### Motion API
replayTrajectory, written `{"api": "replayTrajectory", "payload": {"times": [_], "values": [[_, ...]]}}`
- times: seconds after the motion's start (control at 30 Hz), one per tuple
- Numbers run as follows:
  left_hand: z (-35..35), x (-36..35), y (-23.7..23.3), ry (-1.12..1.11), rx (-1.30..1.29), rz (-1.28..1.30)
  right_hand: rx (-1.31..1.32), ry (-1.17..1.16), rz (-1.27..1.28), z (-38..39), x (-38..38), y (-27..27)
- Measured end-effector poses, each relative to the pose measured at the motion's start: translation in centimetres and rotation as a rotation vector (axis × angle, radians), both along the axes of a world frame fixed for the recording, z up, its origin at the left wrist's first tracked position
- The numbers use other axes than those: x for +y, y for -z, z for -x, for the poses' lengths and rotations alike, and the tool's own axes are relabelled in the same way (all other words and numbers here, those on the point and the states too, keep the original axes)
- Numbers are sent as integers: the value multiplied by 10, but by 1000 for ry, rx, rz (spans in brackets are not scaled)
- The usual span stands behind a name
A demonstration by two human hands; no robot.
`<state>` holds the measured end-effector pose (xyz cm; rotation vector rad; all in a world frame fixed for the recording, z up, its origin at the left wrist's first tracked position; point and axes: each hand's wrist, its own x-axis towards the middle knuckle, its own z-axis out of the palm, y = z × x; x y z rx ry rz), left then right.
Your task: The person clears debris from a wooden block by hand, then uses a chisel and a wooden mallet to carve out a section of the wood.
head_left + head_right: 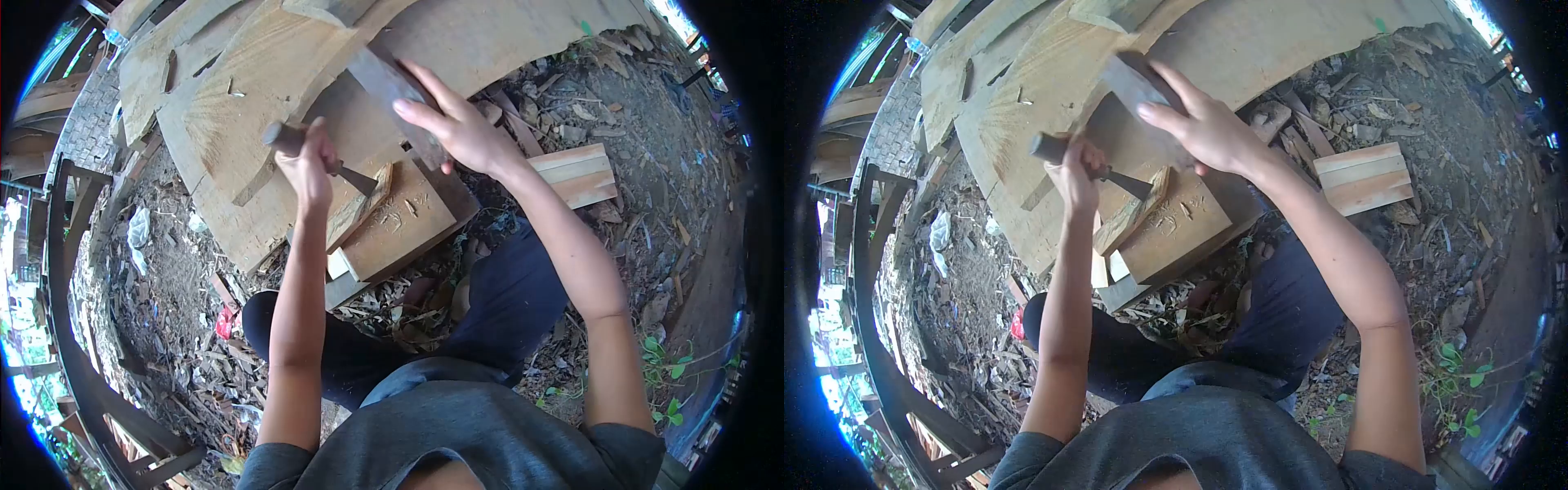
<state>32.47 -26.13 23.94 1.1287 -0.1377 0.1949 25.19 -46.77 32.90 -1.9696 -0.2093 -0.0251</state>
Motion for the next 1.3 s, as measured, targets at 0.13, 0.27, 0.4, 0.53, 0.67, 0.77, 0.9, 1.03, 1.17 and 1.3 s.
{"api": "replayTrajectory", "payload": {"times": [0.13, 0.27, 0.4, 0.53, 0.67, 0.77, 0.9, 1.03, 1.17, 1.3], "values": [[-11, 22, 1, -33, 76, 143, 378, 53, 70, 0, -8, 63], [-21, 29, 4, -312, 341, 295, 266, -119, 559, -7, -10, 89], [-10, 13, -11, -396, 268, 227, 307, -127, 850, 1, -9, 77], [-10, -13, -18, -361, 94, 98, 316, -170, 962, 0, -13, 83], [-11, -28, -16, -327, 56, 6, 309, -172, 987, 0, -11, 87], [-10, -33, -20, -328, 84, -45, 315, -172, 960, -1, -10, 87], [-13, -34, -18, -356, 71, -78, 257, -155, 943, -4, -11, 99], [-19, -33, -12, -385, 40, -112, 253, -147, 952, -5, -12, 100], [-21, -33, -10, -362, 51, -115, 259, -145, 945, -5, -13, 99], [-24, -33, -8, -323, 29, -141, 284, -132, 938, -7, -11, 98]]}}
